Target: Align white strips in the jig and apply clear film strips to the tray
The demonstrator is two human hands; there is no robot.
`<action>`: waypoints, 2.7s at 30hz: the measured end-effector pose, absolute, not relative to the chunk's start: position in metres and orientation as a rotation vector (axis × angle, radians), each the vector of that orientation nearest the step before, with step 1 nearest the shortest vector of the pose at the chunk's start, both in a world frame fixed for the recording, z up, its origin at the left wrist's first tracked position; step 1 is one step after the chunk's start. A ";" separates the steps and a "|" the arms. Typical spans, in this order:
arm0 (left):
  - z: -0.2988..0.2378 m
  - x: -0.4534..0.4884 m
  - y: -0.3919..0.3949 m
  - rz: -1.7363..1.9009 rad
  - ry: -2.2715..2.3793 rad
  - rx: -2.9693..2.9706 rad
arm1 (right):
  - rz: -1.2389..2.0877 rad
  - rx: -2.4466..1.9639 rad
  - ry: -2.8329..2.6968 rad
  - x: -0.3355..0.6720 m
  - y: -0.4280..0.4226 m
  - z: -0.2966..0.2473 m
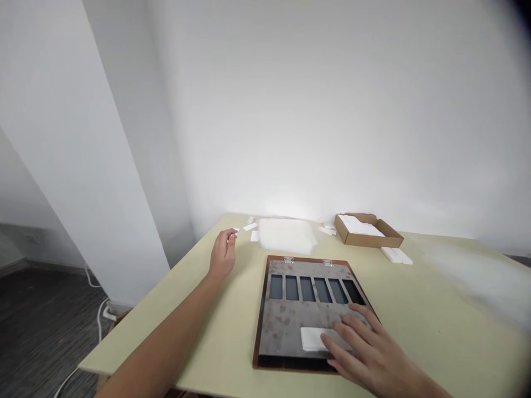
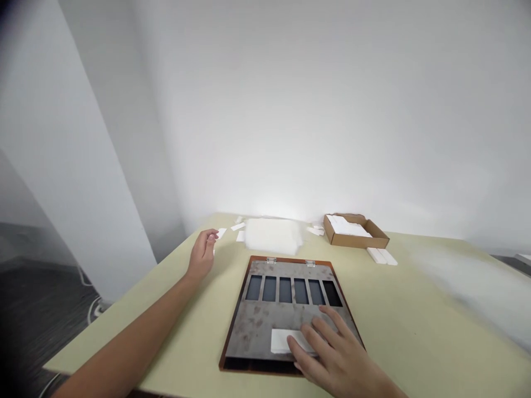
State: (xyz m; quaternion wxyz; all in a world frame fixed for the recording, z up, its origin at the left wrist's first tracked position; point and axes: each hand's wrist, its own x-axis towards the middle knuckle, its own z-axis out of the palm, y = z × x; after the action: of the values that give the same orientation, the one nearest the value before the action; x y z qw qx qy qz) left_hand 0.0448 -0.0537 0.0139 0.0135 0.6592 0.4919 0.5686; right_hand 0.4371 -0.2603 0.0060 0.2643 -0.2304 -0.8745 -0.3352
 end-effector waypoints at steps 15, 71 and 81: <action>0.058 -0.014 -0.038 1.193 1.739 2.175 | -0.727 -0.784 -2.163 0.436 -0.266 0.002; 0.128 0.042 -0.098 0.160 1.268 2.457 | -0.635 -0.721 -2.082 0.445 -0.261 0.009; 0.118 0.101 -0.116 -0.049 1.130 2.480 | -0.453 -0.779 -2.046 0.458 -0.264 0.011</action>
State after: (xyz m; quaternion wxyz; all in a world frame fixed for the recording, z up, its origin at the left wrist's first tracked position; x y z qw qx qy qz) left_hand 0.1010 -0.1163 0.1184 0.2062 0.8902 0.4058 -0.0177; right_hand 0.4582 -0.2644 0.0107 0.4377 -0.3132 -0.8229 -0.1821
